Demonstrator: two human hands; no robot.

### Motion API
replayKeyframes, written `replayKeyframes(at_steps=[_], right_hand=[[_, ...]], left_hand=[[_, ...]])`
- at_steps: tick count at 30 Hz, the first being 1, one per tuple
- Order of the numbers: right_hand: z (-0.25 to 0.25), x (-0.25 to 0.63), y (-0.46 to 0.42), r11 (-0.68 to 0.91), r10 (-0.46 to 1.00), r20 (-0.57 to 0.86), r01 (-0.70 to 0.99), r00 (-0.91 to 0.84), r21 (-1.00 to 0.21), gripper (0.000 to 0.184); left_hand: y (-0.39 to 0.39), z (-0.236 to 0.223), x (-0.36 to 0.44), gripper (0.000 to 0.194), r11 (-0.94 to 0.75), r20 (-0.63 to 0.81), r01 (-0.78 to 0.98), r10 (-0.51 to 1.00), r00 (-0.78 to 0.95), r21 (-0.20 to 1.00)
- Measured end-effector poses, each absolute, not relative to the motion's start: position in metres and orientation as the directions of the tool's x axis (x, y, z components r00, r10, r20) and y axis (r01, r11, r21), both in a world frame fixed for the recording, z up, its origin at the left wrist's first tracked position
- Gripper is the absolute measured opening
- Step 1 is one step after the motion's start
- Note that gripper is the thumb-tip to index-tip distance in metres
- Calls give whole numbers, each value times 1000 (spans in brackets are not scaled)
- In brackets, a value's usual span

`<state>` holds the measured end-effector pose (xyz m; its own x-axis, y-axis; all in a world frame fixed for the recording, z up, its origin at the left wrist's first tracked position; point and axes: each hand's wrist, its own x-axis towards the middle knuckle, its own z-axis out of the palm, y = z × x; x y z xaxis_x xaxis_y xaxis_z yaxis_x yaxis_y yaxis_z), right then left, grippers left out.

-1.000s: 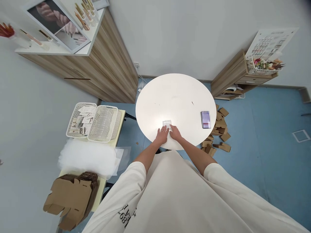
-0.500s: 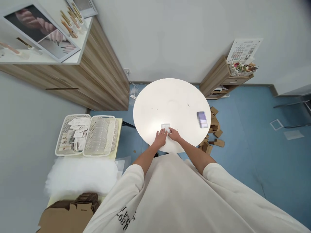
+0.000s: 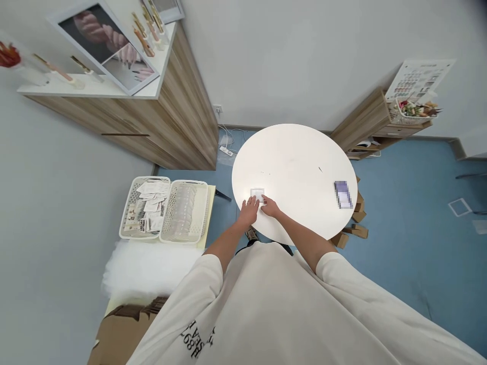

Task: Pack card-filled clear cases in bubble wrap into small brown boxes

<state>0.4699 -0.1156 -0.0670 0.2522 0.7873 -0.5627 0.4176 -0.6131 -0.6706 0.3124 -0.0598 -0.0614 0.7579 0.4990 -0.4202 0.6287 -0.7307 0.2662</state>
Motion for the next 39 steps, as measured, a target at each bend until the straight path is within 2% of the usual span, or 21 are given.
replayKeyframes(at_steps=[5, 14, 17, 22, 29, 39], right_hand=[[-68, 450, -85, -590, 797, -575, 448, 186, -672, 87], [-69, 440, -87, -490, 833, -541, 606, 115, -626, 91], [-64, 440, -96, -475, 837, -533, 646, 123, -597, 86], [-49, 451, -116, -488, 830, -536, 667, 154, -563, 71], [-36, 465, -165, -434, 857, -497, 705, 132, -561, 58], [-36, 463, -275, -284, 918, -395, 753, 34, -594, 49]], left_hand=[[-35, -61, 290, 80, -695, -441, 673, 536, 720, 254], [-30, -59, 288, 79, -624, -474, 704, 534, 701, 338], [-30, -57, 287, 76, -605, -479, 717, 542, 690, 348], [-43, -52, 281, 79, -601, -385, 727, 617, 687, 332], [-97, -41, 279, 80, -565, -340, 759, 679, 651, 325], [-232, -39, 273, 75, -470, -331, 824, 759, 560, 316]])
